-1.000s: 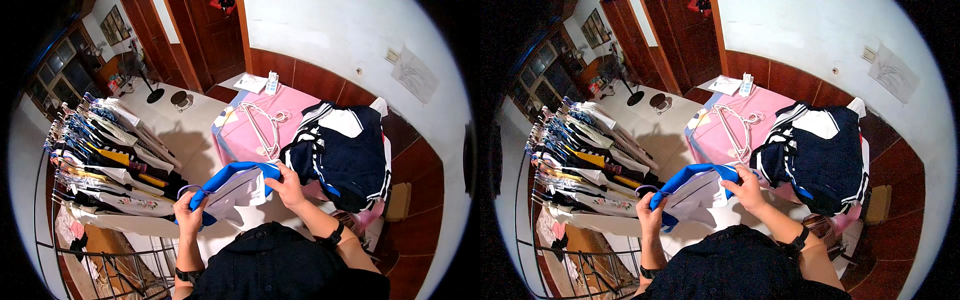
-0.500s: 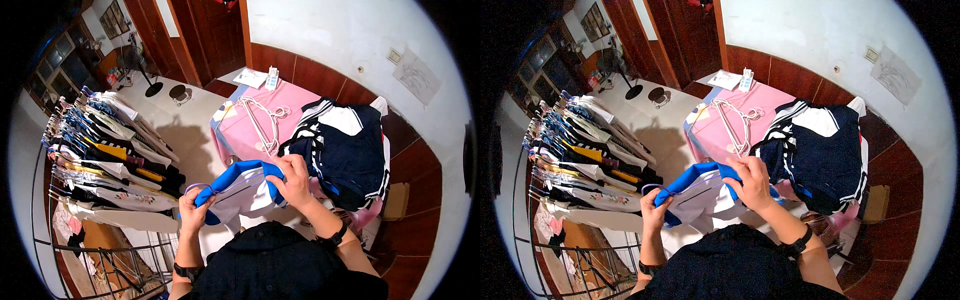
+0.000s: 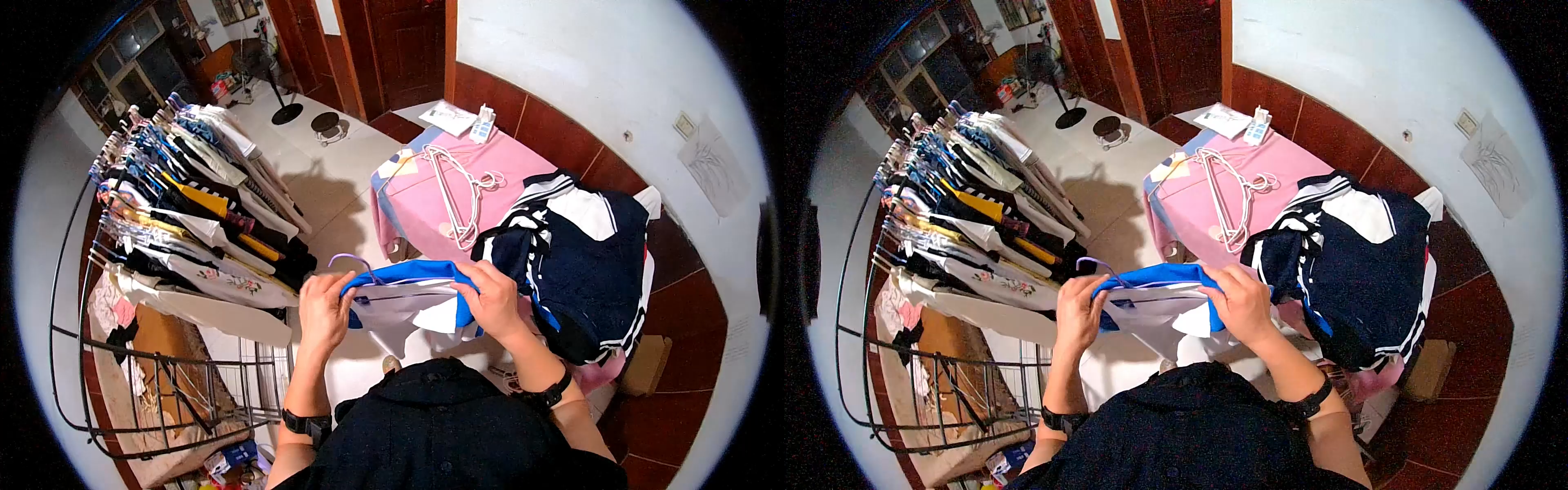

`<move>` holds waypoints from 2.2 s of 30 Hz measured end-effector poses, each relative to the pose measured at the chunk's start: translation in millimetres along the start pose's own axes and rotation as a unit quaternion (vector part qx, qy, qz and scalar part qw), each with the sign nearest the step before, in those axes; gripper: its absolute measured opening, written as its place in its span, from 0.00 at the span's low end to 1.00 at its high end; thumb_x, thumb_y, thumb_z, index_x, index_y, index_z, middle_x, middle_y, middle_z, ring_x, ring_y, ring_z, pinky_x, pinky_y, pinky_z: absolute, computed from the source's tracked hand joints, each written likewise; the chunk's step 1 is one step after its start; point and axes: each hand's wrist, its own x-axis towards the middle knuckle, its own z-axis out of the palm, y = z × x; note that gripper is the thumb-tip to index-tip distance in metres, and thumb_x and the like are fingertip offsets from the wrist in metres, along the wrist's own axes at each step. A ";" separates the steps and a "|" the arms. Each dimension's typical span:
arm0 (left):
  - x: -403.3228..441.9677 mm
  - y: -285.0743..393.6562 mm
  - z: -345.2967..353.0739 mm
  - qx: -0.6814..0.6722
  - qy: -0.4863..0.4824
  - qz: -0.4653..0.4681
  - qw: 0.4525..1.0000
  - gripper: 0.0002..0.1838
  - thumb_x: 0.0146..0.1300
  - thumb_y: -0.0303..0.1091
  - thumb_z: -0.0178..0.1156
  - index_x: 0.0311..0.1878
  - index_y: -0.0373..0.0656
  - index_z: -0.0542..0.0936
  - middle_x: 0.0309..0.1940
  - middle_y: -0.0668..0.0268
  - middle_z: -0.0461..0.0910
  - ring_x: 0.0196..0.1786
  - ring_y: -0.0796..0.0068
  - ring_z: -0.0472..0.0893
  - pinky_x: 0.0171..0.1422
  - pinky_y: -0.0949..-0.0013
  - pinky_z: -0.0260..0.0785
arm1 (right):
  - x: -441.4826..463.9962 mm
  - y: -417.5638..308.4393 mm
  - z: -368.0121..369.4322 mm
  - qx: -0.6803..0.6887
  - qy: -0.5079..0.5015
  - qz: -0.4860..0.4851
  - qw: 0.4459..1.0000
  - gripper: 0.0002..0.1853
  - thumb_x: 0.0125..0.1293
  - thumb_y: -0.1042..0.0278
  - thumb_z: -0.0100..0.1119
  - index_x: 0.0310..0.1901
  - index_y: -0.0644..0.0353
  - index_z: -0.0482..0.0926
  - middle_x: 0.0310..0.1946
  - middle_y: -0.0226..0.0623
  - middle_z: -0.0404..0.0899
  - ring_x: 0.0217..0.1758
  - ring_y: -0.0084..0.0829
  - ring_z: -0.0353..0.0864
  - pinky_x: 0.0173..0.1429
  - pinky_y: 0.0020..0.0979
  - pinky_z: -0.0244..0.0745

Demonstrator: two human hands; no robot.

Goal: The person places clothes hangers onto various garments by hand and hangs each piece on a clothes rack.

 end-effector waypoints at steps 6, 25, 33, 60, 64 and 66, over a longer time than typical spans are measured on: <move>-26.0 21.2 18.2 -0.199 -0.048 -0.128 0.970 0.08 0.60 0.27 0.62 0.42 0.40 0.82 0.25 0.57 0.72 0.30 0.59 0.75 0.35 0.63 0.66 | -4.6 6.7 5.9 0.001 -0.009 -0.048 0.999 0.18 0.52 0.67 0.69 0.46 0.56 0.82 0.30 0.36 0.76 0.31 0.39 0.79 0.35 0.36 0.73; -31.5 92.2 -120.5 0.094 0.273 -0.020 0.957 0.25 0.45 0.36 0.74 0.48 0.41 0.81 0.28 0.61 0.74 0.32 0.60 0.73 0.36 0.62 0.66 | 74.9 -62.3 -30.3 0.216 0.071 -0.168 0.959 0.21 0.47 0.76 0.73 0.46 0.62 0.81 0.32 0.41 0.80 0.32 0.36 0.80 0.36 0.33 0.75; -168.2 -5.0 -9.8 -0.167 -0.092 -0.143 0.971 0.08 0.51 0.33 0.67 0.34 0.42 0.83 0.30 0.57 0.81 0.35 0.56 0.82 0.41 0.57 0.72 | -52.2 14.2 60.9 0.085 -0.385 -0.102 0.913 0.22 0.43 0.52 0.77 0.37 0.58 0.85 0.29 0.43 0.82 0.34 0.38 0.83 0.40 0.37 0.75; -259.7 -214.1 -172.8 -0.096 0.281 -0.368 0.881 0.36 0.51 0.27 0.66 0.66 0.38 0.67 0.56 0.49 0.67 0.59 0.50 0.70 0.62 0.59 0.65 | -5.3 -265.0 192.2 0.463 -0.490 0.137 0.725 0.10 0.65 0.71 0.61 0.45 0.67 0.81 0.35 0.26 0.81 0.37 0.16 0.76 0.43 0.21 0.72; -248.5 -241.7 -164.6 -0.124 0.286 -0.370 0.875 0.38 0.54 0.32 0.67 0.67 0.34 0.63 0.58 0.48 0.67 0.57 0.49 0.72 0.62 0.59 0.66 | 27.3 -279.8 229.1 0.465 -0.528 0.085 0.706 0.10 0.67 0.71 0.60 0.46 0.67 0.80 0.37 0.28 0.81 0.39 0.16 0.75 0.46 0.22 0.71; -242.4 -259.6 -169.7 -0.079 0.295 -0.355 0.883 0.38 0.55 0.34 0.67 0.67 0.34 0.62 0.55 0.49 0.70 0.56 0.51 0.74 0.58 0.59 0.69 | 42.6 -288.8 249.5 0.490 -0.531 0.077 0.687 0.10 0.67 0.71 0.59 0.46 0.68 0.80 0.37 0.28 0.81 0.39 0.16 0.75 0.46 0.22 0.71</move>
